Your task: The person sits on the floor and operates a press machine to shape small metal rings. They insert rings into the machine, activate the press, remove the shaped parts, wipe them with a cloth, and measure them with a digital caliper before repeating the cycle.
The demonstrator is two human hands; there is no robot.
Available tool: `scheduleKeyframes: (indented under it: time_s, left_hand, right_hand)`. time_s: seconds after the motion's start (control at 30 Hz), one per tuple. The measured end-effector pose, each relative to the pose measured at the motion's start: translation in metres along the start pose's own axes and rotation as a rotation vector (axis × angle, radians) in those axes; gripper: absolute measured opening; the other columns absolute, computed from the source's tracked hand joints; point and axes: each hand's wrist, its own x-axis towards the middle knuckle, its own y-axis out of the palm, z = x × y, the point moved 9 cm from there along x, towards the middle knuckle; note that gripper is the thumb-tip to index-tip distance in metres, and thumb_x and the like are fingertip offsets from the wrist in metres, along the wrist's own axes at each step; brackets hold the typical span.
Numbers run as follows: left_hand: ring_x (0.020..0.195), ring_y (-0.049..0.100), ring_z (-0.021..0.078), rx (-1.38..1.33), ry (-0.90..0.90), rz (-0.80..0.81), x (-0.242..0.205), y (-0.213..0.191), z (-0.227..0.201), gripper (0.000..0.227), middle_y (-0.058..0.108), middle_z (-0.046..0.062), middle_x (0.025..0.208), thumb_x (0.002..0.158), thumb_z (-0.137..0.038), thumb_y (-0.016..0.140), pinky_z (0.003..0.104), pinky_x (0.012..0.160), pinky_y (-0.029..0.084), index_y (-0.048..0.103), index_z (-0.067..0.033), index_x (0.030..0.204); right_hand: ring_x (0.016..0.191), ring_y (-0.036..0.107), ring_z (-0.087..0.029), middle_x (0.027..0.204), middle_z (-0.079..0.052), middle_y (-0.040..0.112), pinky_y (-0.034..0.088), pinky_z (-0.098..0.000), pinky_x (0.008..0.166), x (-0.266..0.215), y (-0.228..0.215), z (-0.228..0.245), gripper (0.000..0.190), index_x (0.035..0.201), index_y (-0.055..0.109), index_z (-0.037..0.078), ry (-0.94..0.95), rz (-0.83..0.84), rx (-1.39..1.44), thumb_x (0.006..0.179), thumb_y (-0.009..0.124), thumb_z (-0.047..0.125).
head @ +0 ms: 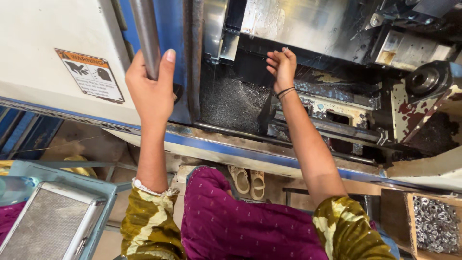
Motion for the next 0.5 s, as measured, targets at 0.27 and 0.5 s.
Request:
scheduleKeyframes:
  time_s: [0.27,0.5]
  left_hand:
    - [0.07,0.039,0.0064,0.006,0.02,0.002,0.001,0.001,-0.004,0.031,0.045,-0.004,0.073,0.108,-0.023,0.072,0.027,0.061,0.033,0.057,-0.0024,0.092]
    - [0.071,0.039,0.0082,0.074,0.061,-0.021,0.0,-0.002,-0.008,0.03,0.045,-0.002,0.074,0.108,-0.023,0.074,0.028,0.063,0.035,0.058,-0.0016,0.093]
  right_hand:
    - [0.088,0.073,-0.016,0.104,-0.012,0.077,0.057,-0.0253,0.067,-0.015,0.014,0.017,0.057,0.137,0.04,0.007,-0.047,0.061,-0.055,0.089,0.07,0.008]
    - [0.09,0.074,-0.017,0.105,-0.012,0.077,0.057,-0.0247,0.069,-0.031,0.036,0.014,0.054,0.135,0.04,0.006,-0.07,0.104,-0.099,0.089,0.07,0.006]
